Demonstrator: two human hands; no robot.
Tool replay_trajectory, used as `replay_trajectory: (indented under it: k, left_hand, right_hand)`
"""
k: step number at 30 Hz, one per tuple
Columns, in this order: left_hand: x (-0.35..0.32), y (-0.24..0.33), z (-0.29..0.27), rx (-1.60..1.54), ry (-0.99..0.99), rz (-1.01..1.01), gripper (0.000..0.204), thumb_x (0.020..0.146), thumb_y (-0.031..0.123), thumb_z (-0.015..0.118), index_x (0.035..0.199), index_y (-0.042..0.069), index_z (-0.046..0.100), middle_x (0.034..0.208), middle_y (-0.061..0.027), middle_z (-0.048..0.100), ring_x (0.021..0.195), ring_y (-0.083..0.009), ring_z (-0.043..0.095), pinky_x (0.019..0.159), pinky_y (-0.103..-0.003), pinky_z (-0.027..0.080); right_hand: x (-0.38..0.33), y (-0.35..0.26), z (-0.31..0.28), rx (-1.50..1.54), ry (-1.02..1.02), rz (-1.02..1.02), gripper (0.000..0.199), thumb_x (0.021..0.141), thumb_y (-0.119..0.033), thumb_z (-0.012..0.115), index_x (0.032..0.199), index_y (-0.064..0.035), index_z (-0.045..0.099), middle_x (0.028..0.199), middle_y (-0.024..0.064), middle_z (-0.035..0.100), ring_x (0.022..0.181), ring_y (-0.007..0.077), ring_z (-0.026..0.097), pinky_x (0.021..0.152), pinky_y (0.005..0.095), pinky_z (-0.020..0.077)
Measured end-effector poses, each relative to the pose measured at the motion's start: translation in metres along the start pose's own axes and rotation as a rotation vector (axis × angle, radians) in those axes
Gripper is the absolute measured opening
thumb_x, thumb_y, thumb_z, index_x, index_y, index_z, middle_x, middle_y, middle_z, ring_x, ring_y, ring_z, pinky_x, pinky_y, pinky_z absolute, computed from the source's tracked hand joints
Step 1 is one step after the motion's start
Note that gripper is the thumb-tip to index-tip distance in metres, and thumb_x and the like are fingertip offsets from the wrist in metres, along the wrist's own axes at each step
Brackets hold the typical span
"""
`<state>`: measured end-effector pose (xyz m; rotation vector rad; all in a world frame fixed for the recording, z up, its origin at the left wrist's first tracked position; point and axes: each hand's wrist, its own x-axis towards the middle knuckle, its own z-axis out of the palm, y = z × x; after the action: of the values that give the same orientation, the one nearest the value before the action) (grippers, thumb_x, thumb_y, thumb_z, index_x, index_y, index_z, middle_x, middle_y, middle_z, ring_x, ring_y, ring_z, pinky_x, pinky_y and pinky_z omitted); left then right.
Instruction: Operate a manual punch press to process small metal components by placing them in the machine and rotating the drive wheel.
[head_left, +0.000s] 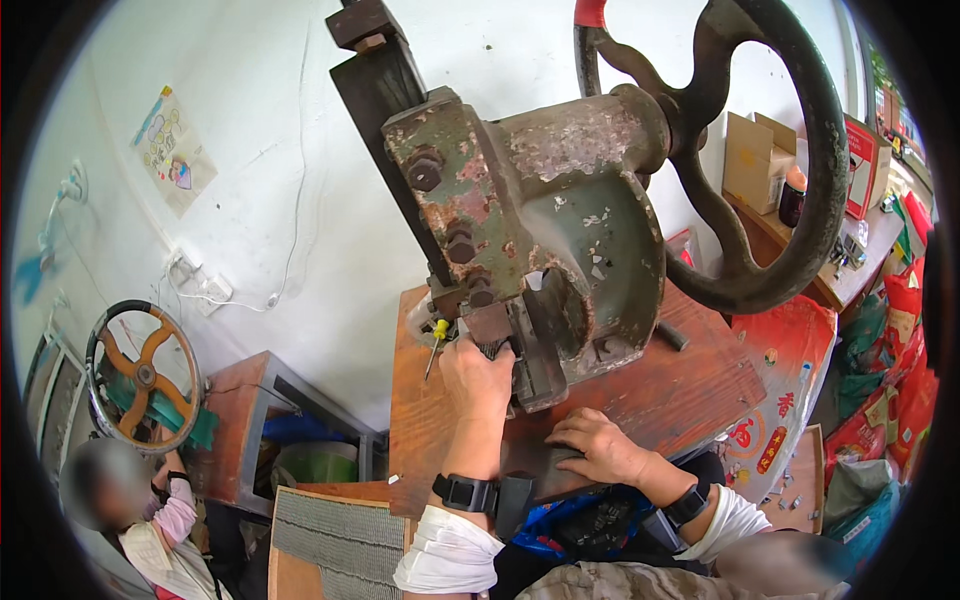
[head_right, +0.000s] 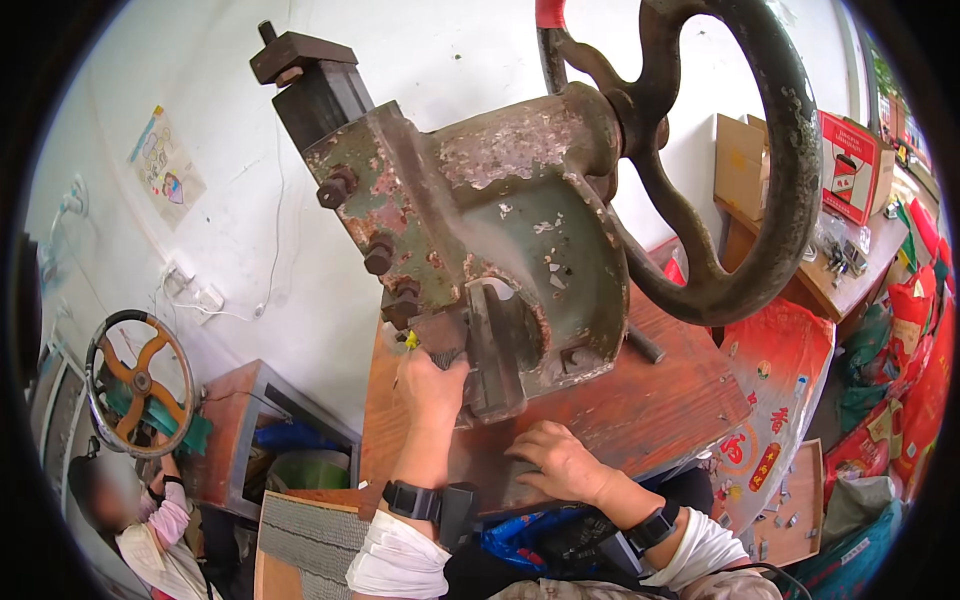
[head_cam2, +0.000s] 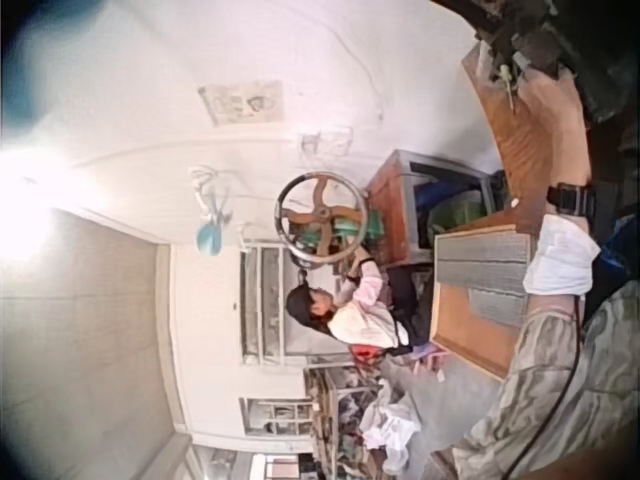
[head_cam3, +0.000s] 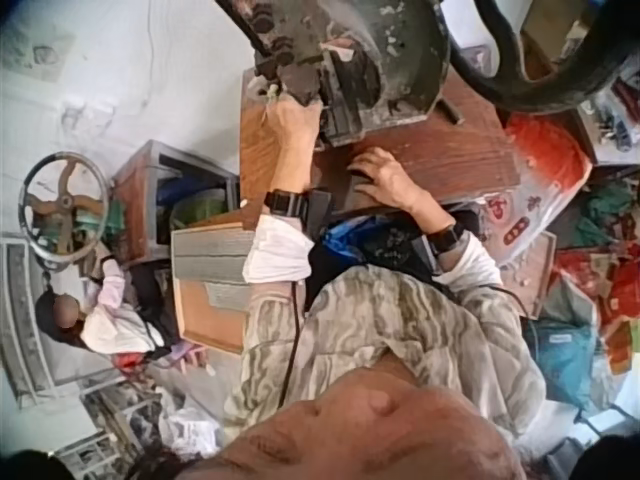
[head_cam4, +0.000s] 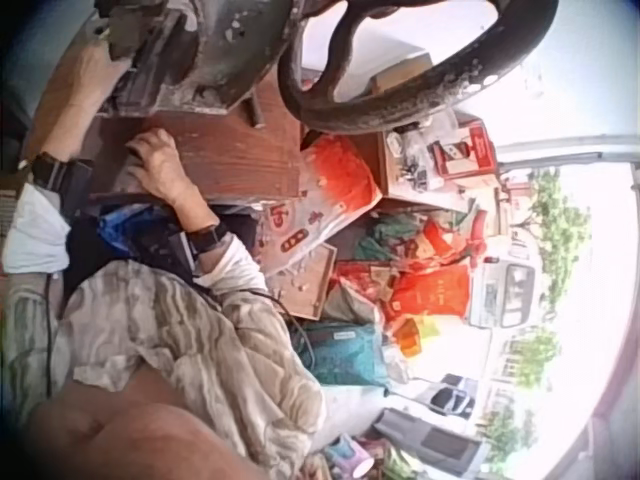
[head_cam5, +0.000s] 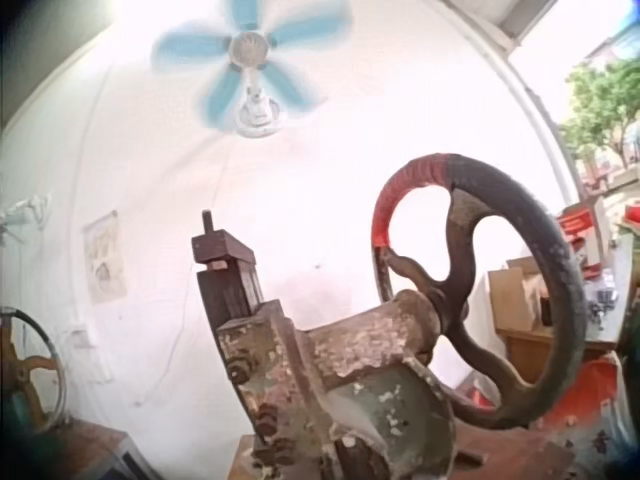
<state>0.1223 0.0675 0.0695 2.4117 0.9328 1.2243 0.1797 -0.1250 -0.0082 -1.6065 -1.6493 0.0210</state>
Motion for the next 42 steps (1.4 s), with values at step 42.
replay_trajectory:
  k: [42]
  left_hand:
    - [0.001,-0.052,0.017,-0.738,-0.299,-0.015,0.036,0.088,0.003,0.047,0.123,-0.003,0.051,0.128,-0.0200,0.052,0.119,-0.0324,0.050,0.100,-0.035,0.038]
  right_hand:
    - [0.134,0.010,-0.010,-0.170,0.261,0.312,0.084,0.063,-0.032,0.080,0.130,0.0021,0.044,0.134,0.0231,0.043,0.124,0.0398,0.039,0.103,0.0432,0.0360]
